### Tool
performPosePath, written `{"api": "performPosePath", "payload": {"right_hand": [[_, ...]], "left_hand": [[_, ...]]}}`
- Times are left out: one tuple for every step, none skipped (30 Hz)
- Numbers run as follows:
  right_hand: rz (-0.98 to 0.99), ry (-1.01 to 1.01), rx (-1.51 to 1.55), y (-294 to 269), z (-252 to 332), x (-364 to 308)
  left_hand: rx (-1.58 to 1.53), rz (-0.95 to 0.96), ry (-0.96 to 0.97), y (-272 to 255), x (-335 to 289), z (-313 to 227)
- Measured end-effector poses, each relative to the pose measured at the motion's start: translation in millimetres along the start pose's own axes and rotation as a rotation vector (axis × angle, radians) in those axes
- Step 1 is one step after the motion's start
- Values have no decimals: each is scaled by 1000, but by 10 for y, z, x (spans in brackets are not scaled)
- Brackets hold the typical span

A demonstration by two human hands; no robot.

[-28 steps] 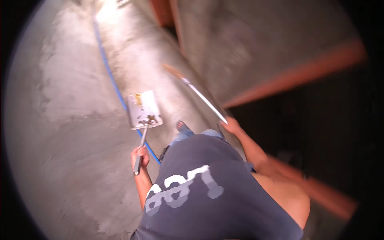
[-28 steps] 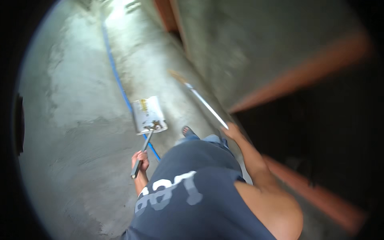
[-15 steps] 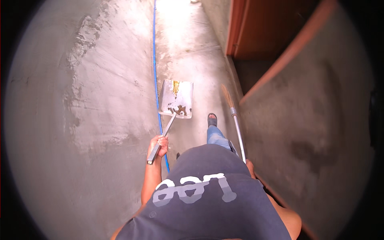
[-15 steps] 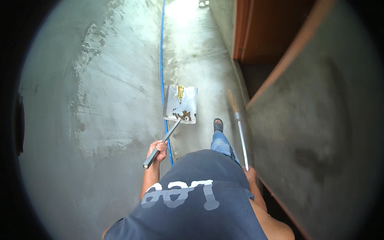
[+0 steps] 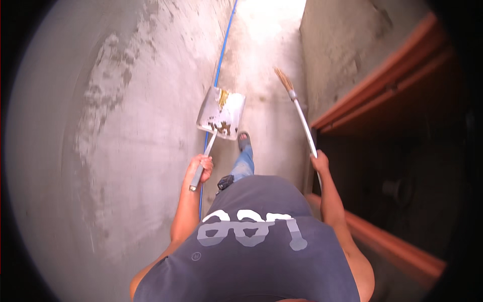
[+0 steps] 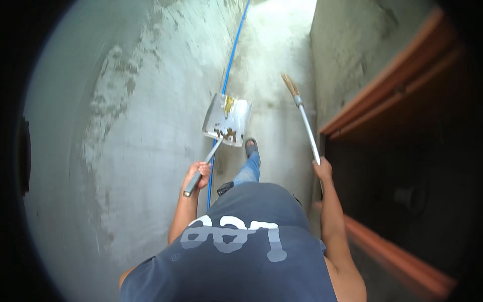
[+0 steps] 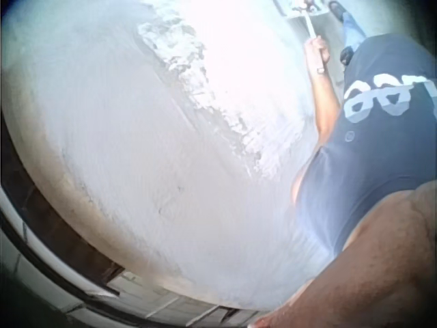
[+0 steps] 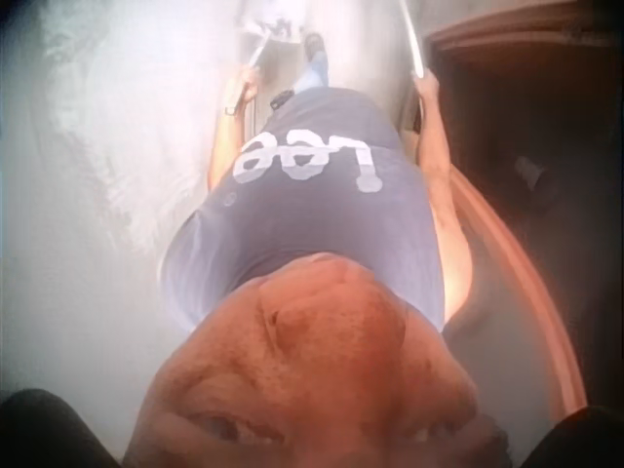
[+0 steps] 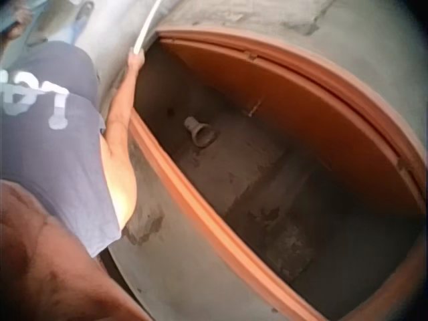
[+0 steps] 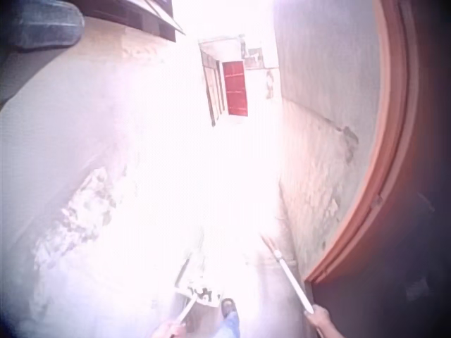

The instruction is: The person walks around an outdoor concrete area holding a dustpan and a broom, sweeping animal droppings off the ground into the dustpan. The person then walks over to a metal animal cage and touches its side.

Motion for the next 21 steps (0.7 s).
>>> {"api": "performPosePath", "payload": {"right_hand": [[-30, -19, 4, 51, 90, 237], [-43, -33, 43, 179, 180, 383], [-68, -41, 89, 353, 265, 526], [-87, -9, 45, 699, 204, 324], [19, 83, 57, 781, 278, 334], [55, 154, 84, 787, 446, 393], [107, 232, 112, 766, 565, 346], [87, 243, 145, 843, 633, 413], [70, 255, 179, 915, 684, 474], [116, 337, 188, 894, 767, 514], [166, 419, 197, 870, 842, 529], [147, 418, 216, 918, 818, 780], [127, 390, 190, 995, 738, 980], [105, 361, 160, 1081, 671, 1247], [95, 366, 173, 1085, 684, 1459], [86, 397, 193, 1047, 699, 1552], [78, 425, 212, 1003, 718, 1675], [66, 410, 163, 941, 738, 1903], [17, 365, 196, 840, 789, 1766], [-37, 357, 208, 690, 829, 1620], [23, 293, 198, 502, 789, 1718]], "left_hand": [[-2, 19, 7, 85, 258, -234], [23, 1, 13, 124, 465, -461], [60, -12, 15, 296, 692, -720], [33, -38, -42, 291, 745, -855], [27, -25, -40, 486, 957, -993], [65, -31, 14, 703, 1172, -1174], [99, -54, 67, 832, 1306, -1313], [29, 27, 7, 1142, 1531, -1496], [57, 17, 7, 1337, 1652, -1620], [36, -11, -59, 1480, 1785, -1687], [14, -41, -124, 1605, 1871, -1763], [56, -58, -42, 1830, 2085, -1863], [74, -50, -41, 2018, 2259, -1933], [109, -48, -5, 2198, 2424, -2009], [147, -52, 26, 2316, 2589, -2053], [137, -54, 23, 2403, 2663, -2066], [145, -53, 21, 2521, 2781, -2091], [125, -38, 30, 2640, 2905, -2111], [99, -69, 31, 2577, 2728, -2054], [76, -60, 28, 2638, 2504, -1965], [51, -96, 34, 2715, 2259, -1889]]}}
Point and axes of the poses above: each hand's wrist, its own x-axis towards the middle knuckle, its own y-axis out of the palm, z = x × y, the point moved 2 cm from there along x, towards the middle knuckle, and after that the axes turned 8 degrees about -x, right-handed, at the moved point
